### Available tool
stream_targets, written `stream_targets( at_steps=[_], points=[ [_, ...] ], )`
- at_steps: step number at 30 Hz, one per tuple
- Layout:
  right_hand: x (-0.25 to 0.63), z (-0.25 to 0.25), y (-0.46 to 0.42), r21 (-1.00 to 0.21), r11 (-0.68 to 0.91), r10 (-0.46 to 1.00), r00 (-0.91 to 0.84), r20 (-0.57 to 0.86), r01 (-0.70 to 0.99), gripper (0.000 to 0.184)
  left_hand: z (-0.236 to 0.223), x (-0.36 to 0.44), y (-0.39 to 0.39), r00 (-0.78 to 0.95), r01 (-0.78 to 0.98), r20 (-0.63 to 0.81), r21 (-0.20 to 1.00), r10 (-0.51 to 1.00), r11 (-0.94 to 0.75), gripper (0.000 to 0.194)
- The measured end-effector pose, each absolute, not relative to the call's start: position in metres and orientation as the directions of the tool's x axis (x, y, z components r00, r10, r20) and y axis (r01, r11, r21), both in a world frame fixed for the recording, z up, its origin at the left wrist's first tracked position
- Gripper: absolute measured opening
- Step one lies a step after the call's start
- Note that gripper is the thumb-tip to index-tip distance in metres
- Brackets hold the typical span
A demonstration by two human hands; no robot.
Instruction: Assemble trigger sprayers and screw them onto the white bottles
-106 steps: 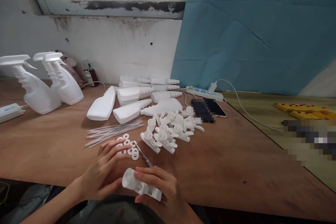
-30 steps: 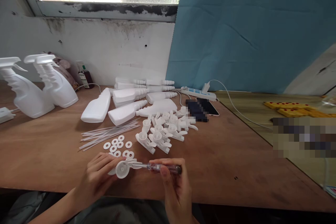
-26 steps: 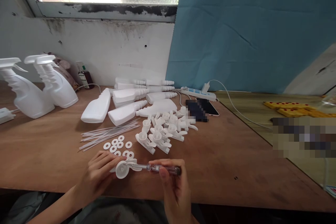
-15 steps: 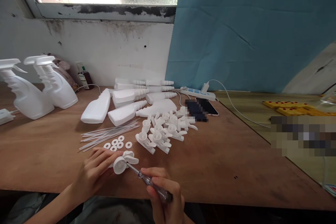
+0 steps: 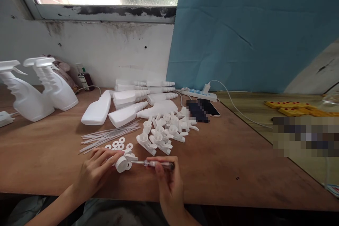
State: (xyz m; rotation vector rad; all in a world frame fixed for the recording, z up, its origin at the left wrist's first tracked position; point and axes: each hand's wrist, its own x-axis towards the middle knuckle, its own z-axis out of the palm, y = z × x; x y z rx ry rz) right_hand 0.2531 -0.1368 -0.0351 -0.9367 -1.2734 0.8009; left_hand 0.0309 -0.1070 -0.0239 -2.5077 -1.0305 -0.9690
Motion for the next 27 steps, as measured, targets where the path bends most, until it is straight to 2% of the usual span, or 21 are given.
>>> stream_targets(
  at_steps=[2,4,6,9,13,18,23,27],
  points=[
    [0.251,-0.039,-0.14,-0.842,0.539,0.837,0.099,0.538,0.027,0.007,-0.026,0.03,-0.107,0.528,0.703,0.669,0.0,0.523,-0.711,0.031],
    [0.249,-0.041,-0.142,-0.828,0.56,0.826,0.074,0.559,-0.001,0.008,-0.027,0.028,-0.106,0.537,0.703,0.667,-0.015,0.516,-0.711,0.032],
    [0.248,-0.04,-0.139,-0.894,0.444,0.895,0.083,0.439,-0.057,0.007,-0.027,0.027,-0.106,0.537,0.71,0.672,-0.033,0.51,-0.704,0.032],
    [0.248,-0.035,-0.131,-0.957,0.24,0.97,0.083,0.229,-0.164,0.014,-0.023,0.025,-0.104,0.553,0.73,0.662,-0.091,0.507,-0.677,0.031],
    [0.247,-0.032,-0.126,-0.956,0.179,0.984,0.036,0.176,-0.234,0.018,-0.019,0.021,-0.1,0.577,0.761,0.636,-0.192,0.512,-0.62,0.031],
    [0.242,-0.035,-0.131,-0.962,0.213,0.976,-0.008,0.218,-0.168,0.012,-0.017,0.021,-0.097,0.605,0.766,0.606,-0.263,0.517,-0.587,0.032],
    [0.239,-0.036,-0.136,-0.932,0.361,0.931,-0.059,0.361,-0.017,0.004,-0.011,0.025,-0.094,0.605,0.78,0.602,-0.317,0.521,-0.539,0.035],
    [0.24,-0.037,-0.137,-0.897,0.437,0.898,-0.094,0.431,0.065,0.007,-0.005,0.023,-0.088,0.597,0.793,0.589,-0.334,0.544,-0.509,0.036]
  ],
)
